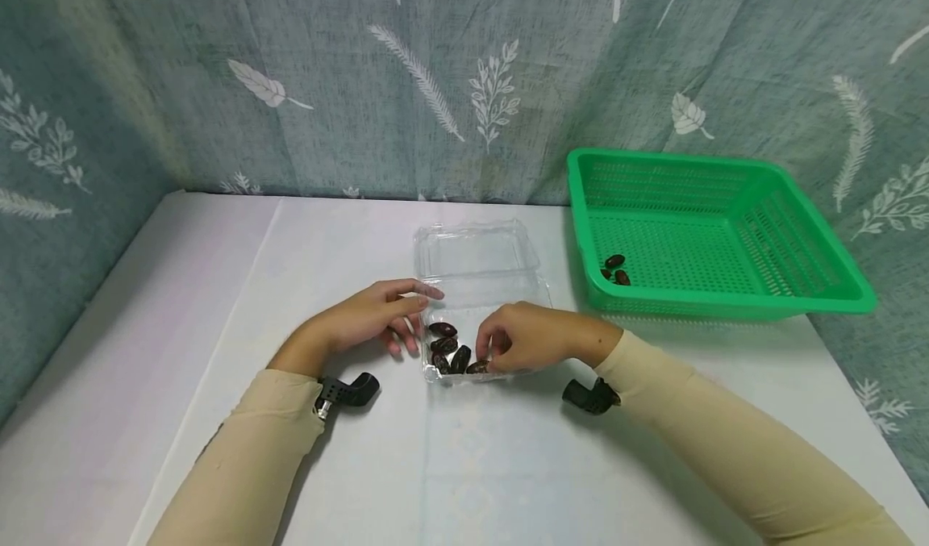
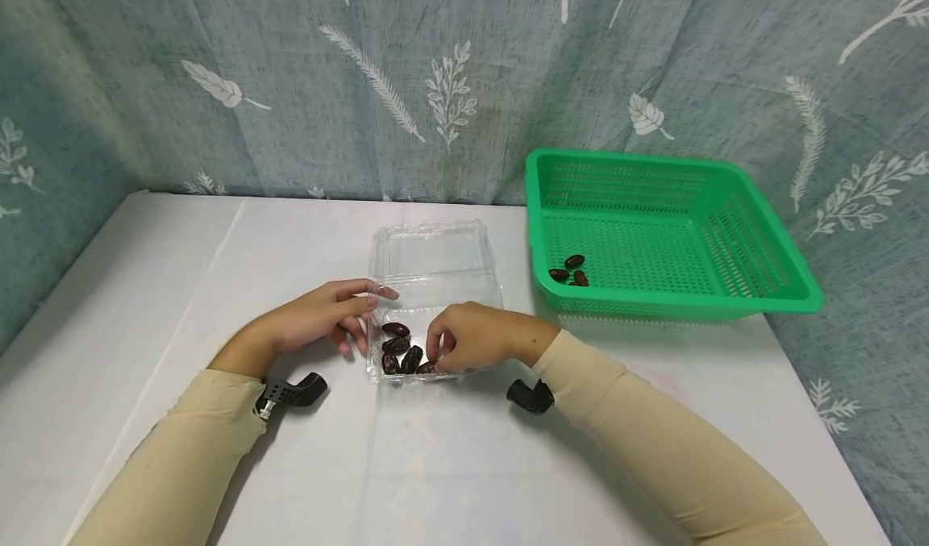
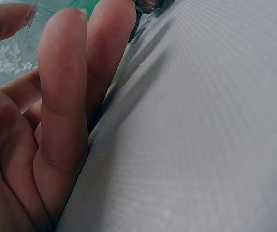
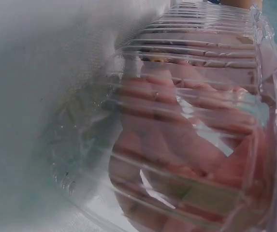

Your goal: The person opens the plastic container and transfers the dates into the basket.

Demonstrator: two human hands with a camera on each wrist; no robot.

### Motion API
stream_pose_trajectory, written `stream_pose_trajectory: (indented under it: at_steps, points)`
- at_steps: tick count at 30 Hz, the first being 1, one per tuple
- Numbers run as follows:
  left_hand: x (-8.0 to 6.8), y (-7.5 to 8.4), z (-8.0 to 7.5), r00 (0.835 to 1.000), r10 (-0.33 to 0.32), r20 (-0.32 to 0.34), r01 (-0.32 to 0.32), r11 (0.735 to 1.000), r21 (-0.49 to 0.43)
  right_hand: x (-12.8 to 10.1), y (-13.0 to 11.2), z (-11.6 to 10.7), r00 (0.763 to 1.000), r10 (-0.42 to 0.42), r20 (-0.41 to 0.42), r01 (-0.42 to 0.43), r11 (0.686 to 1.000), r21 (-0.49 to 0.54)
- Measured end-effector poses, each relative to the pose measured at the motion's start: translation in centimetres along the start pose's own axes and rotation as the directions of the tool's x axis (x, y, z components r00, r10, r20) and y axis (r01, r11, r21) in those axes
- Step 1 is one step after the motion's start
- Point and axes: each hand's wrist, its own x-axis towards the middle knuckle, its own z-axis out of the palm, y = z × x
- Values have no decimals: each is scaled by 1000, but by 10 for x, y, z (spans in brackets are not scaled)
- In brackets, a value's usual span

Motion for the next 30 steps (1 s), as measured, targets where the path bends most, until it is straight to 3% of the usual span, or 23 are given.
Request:
stream_pose_trajectory:
  at_steps: [14,21,30]
  points:
    - [-1,4,1,1000,-4,1,4,1000,4,-2,1,0,999,-4,-38,4,1000,7]
    - [0,5,1,1000,2,5,-2,1000,5,-12,0,-4,987,-32,-159,28,999,-26]
    - [1,3,-1,1000,-2,1,1,1000,8,-31,2,-7,942,-113,-317,97,993,-65]
